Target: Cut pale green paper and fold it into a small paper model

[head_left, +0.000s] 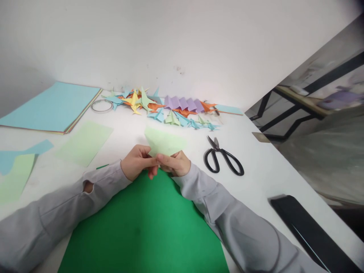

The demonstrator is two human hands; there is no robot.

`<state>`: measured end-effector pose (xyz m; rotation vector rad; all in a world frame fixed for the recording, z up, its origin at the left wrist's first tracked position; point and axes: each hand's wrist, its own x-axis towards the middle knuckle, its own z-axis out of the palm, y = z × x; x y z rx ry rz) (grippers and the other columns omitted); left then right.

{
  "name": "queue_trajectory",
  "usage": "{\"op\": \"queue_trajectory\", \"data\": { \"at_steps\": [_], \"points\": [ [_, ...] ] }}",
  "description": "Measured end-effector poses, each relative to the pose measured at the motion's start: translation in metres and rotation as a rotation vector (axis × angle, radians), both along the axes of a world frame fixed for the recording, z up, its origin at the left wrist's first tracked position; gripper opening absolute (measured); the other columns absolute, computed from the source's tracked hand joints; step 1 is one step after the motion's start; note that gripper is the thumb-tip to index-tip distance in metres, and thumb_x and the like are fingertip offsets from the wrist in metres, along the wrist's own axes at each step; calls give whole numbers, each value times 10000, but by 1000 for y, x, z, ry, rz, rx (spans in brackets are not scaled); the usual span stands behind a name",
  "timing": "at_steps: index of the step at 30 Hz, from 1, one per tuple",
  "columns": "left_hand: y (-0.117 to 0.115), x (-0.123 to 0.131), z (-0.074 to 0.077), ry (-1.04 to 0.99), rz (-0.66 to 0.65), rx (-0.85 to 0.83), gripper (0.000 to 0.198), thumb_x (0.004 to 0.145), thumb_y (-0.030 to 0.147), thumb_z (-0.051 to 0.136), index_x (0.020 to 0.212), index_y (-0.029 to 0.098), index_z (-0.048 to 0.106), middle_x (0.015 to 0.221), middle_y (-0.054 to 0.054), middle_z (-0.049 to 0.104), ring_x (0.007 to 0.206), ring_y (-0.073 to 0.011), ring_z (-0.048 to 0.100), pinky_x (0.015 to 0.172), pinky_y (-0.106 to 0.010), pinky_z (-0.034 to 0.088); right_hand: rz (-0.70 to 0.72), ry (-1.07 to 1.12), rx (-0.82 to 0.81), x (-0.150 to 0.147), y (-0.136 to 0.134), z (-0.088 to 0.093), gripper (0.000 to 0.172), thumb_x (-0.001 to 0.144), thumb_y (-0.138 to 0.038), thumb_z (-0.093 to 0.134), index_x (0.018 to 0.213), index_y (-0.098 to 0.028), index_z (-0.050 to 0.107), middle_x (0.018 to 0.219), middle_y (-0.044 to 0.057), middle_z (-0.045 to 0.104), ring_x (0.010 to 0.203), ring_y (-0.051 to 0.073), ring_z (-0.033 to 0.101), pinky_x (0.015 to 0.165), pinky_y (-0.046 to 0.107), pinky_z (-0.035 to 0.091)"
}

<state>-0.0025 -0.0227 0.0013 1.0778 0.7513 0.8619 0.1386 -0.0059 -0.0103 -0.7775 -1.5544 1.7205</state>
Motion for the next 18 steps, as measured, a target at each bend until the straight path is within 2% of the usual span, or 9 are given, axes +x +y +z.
{"op": "queue_trajectory", "data": {
  "at_steps": [3, 5, 8, 10, 12, 15, 18],
  "points": [
    [0, -1, 0, -4, -29, 2, 348, 580, 390, 749, 488, 108, 569, 396, 5, 569, 307, -76, 490, 309, -169, 358, 91, 116, -47, 1, -1, 1, 411, 655, -542, 615, 560, -143, 638, 452, 8, 602, 265, 31, 202, 305, 224, 86],
    [1, -1, 0, 5, -30, -4, 342, 583, 385, 746, 487, 104, 577, 403, -2, 576, 310, -83, 497, 312, -175, 362, 75, 166, -49, 2, -1, 0, 453, 656, -542, 627, 435, -149, 577, 411, 5, 571, 262, 23, 209, 313, 220, 120],
    [1, 0, 1, 29, -11, -16, 339, 577, 383, 745, 486, 97, 586, 408, -8, 579, 313, -94, 506, 316, -186, 370, -3, 176, -52, 1, -1, -3, 591, 651, -567, 628, 270, -170, 411, 260, -22, 393, 254, 30, 250, 331, 219, 159],
    [1, 0, 1, 22, 26, -38, 320, 579, 367, 743, 500, 98, 590, 409, -1, 576, 312, -93, 502, 319, -188, 372, -94, 159, -86, 1, 0, -5, 610, 648, -577, 629, 254, -175, 393, 218, -39, 309, 251, 41, 270, 332, 219, 165],
    [1, 1, 2, 6, 61, -69, 281, 591, 345, 734, 544, 100, 605, 421, 7, 580, 312, -89, 498, 322, -190, 375, -174, 180, -163, 1, 3, -6, 584, 636, -579, 639, 279, -173, 420, 219, -45, 311, 248, 46, 275, 329, 221, 166],
    [1, 1, 3, 7, 70, -90, 252, 615, 329, 716, 591, 98, 620, 468, 3, 603, 325, -87, 505, 326, -192, 378, -210, 261, -259, 1, 5, -7, 543, 626, -569, 655, 324, -174, 439, 232, -55, 328, 248, 53, 284, 329, 223, 161],
    [2, 2, 3, 21, 68, -70, 279, 619, 346, 713, 563, 96, 604, 488, -2, 607, 331, -84, 508, 321, -187, 373, -236, 271, -245, 2, 5, -8, 557, 644, -593, 623, 324, -176, 438, 233, -53, 325, 248, 60, 288, 331, 229, 153]
  ]
}}
